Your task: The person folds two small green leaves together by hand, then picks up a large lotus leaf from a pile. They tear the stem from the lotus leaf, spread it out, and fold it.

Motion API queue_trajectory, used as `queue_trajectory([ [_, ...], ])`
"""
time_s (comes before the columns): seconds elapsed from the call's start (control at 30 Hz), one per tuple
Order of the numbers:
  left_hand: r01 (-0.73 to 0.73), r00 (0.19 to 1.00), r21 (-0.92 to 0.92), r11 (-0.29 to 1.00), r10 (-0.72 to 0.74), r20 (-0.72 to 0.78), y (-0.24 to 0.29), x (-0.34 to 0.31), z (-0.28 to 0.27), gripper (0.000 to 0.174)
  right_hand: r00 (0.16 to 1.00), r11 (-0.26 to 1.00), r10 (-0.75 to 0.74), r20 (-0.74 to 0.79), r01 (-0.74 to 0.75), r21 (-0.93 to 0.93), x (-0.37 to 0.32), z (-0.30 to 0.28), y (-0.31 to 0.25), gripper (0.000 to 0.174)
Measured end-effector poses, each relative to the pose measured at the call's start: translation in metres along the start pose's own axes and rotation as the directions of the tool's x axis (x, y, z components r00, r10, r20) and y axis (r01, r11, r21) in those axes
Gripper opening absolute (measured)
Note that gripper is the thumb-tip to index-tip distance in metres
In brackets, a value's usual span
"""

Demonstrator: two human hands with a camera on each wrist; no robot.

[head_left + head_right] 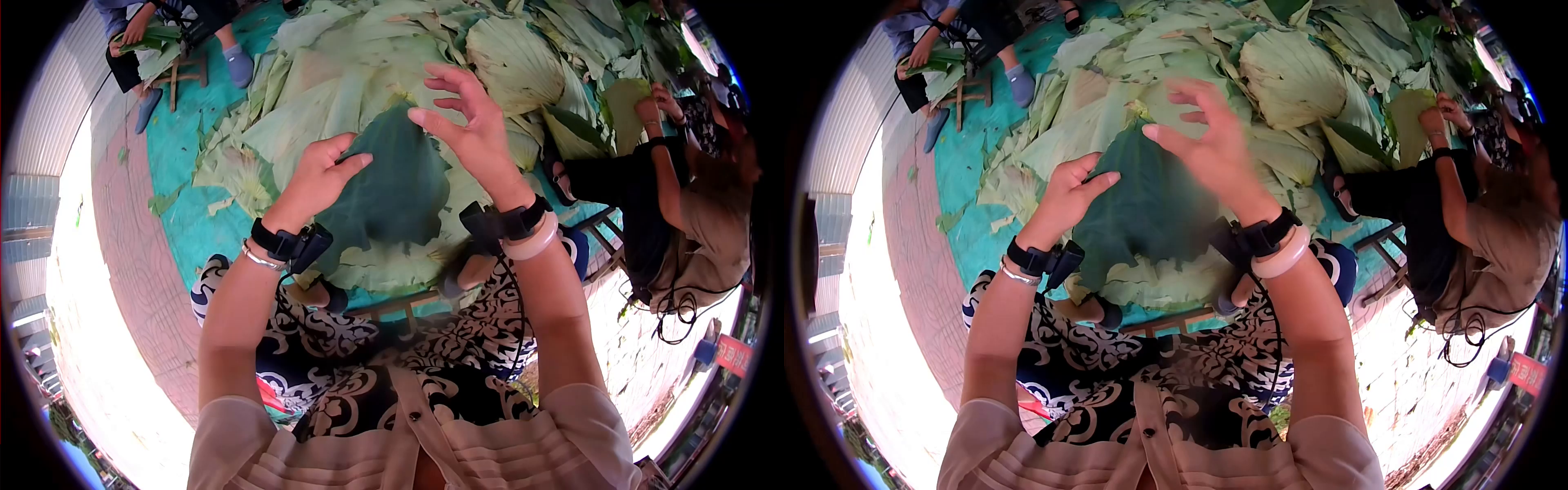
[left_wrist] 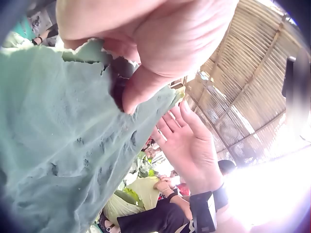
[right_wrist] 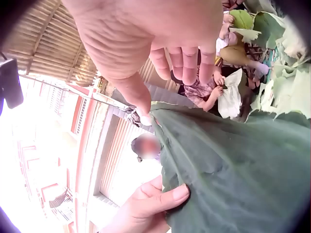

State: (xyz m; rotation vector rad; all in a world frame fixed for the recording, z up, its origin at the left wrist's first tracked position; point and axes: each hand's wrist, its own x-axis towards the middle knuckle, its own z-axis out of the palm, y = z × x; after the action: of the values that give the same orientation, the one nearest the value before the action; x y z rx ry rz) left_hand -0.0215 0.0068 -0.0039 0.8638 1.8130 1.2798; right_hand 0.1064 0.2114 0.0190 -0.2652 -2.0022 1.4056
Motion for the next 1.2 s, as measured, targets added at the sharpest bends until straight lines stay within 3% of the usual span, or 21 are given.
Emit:
queue_trajectory([
  [0.1, -0.113, 0.993, 0.181, 0.977, 0.117, -0.010, 0.000, -0.002, 0.007, 0.019, 0.967, 0.951, -0.219, 0.134, 0.242, -0.194, 0.001, -0.006, -0.012, 0.061],
  [0.2, -0.151, 0.986, 0.383, 0.911, 0.167, -0.008, 0.004, -0.006, 0.014, 0.020, 0.911, 0.915, -0.222, 0.346, 0.317, -0.248, -0.008, -0.005, -0.005, 0.050],
  [0.3, -0.125, 0.992, 0.516, 0.847, 0.106, 0.068, 0.005, -0.006, 0.012, 0.024, 0.871, 0.944, 0.230, 0.435, -0.091, -0.317, -0.009, -0.013, -0.006, 0.035],
  [0.4, -0.316, 0.905, 0.457, 0.831, 0.409, -0.120, 0.000, 0.000, 0.011, 0.030, 0.963, 0.969, 0.107, 0.249, -0.045, -0.242, -0.008, -0.016, -0.005, 0.022],
  [0.53, -0.293, 0.697, 0.489, 0.822, 0.534, -0.479, 0.008, 0.004, -0.017, 0.037, 0.980, 0.971, 0.171, -0.098, -0.184, -0.153, 0.009, -0.037, -0.014, 0.019],
  [0.6, -0.310, 0.532, 0.545, 0.779, 0.617, -0.580, 0.006, 0.006, -0.041, 0.038, 0.906, 0.956, 0.293, -0.305, -0.273, 0.109, 0.013, -0.046, -0.006, 0.021],
  [0.7, -0.268, 0.461, 0.504, 0.821, 0.568, -0.681, -0.002, 0.004, -0.062, 0.037, 0.765, 0.871, 0.460, -0.451, -0.289, 0.398, 0.010, -0.059, 0.034, 0.024],
  [0.73, -0.238, 0.473, 0.495, 0.835, 0.545, -0.692, -0.006, 0.004, -0.066, 0.036, 0.719, 0.837, 0.508, -0.474, -0.281, 0.470, 0.006, -0.063, 0.057, 0.025],
  [0.87, -0.270, 0.515, 0.381, 0.884, 0.467, -0.719, -0.011, 0.002, -0.070, 0.034, 0.599, 0.771, 0.636, -0.486, -0.495, 0.400, -0.052, -0.065, 0.167, 0.030],
  [0.93, -0.298, 0.525, 0.358, 0.885, 0.465, -0.713, -0.006, -0.001, -0.071, 0.032, 0.505, 0.662, 0.727, -0.465, -0.697, 0.276, -0.086, -0.069, 0.198, 0.031],
  [1.07, -0.297, 0.550, 0.309, 0.904, 0.426, -0.718, 0.003, -0.008, -0.074, 0.029, 0.446, 0.560, 0.822, -0.356, -0.747, 0.358, -0.091, -0.062, 0.187, 0.033],
  [1.2, -0.278, 0.574, 0.281, 0.918, 0.394, -0.718, 0.002, -0.013, -0.081, 0.024, 0.425, 0.429, 0.898, -0.116, -0.782, 0.452, -0.093, -0.065, 0.188, 0.037],
])
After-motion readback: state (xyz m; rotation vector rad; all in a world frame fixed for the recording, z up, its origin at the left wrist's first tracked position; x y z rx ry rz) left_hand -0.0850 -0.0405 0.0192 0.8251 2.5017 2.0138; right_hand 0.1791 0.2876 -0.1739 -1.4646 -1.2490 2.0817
